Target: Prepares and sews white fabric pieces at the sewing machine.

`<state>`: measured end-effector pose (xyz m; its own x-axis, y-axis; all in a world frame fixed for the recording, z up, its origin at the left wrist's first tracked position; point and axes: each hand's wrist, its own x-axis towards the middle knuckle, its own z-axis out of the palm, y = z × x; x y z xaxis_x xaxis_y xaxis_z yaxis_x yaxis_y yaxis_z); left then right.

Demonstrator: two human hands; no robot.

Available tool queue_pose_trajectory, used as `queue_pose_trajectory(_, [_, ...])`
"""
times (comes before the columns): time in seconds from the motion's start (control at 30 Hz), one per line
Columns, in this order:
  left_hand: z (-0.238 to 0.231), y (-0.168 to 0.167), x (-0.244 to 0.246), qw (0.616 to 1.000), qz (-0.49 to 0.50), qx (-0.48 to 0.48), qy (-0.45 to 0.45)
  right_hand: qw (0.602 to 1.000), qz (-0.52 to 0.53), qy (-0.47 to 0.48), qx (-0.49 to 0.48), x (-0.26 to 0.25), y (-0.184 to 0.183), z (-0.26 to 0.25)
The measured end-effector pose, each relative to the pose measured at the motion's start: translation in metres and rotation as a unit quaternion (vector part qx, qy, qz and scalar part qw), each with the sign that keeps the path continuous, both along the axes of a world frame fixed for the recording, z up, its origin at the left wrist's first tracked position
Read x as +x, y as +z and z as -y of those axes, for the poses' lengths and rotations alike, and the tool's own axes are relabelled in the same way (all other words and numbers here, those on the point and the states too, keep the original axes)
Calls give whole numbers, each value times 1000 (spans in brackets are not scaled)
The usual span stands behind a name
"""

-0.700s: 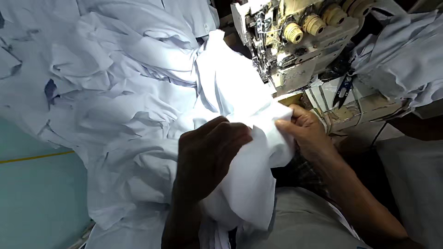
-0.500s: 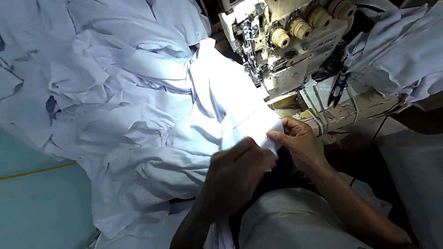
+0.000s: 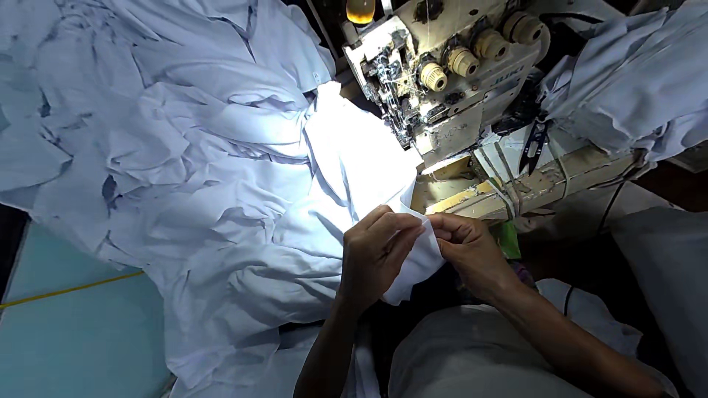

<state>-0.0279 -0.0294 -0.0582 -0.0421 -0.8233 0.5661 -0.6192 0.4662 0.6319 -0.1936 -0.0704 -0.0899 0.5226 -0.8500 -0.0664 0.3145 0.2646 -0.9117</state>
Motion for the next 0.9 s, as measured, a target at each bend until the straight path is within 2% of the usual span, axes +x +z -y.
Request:
queue_pose_trajectory(0.4, [-3, -2, 7, 999, -50, 15, -13, 999, -10, 12, -48, 0, 0, -2])
queue_pose_trajectory(0.6, [2, -5, 22, 993, -99, 58, -43, 985, -3, -13, -174, 7, -2, 0])
queue_pose_trajectory(0.77, [7, 19, 37, 999, -35, 17, 15, 942, 16, -29, -335, 19, -11, 10])
queue_pose_trajectory(0.9, [19, 49, 64, 994, 22, -27, 104, 937, -39, -3, -348, 20, -24, 14])
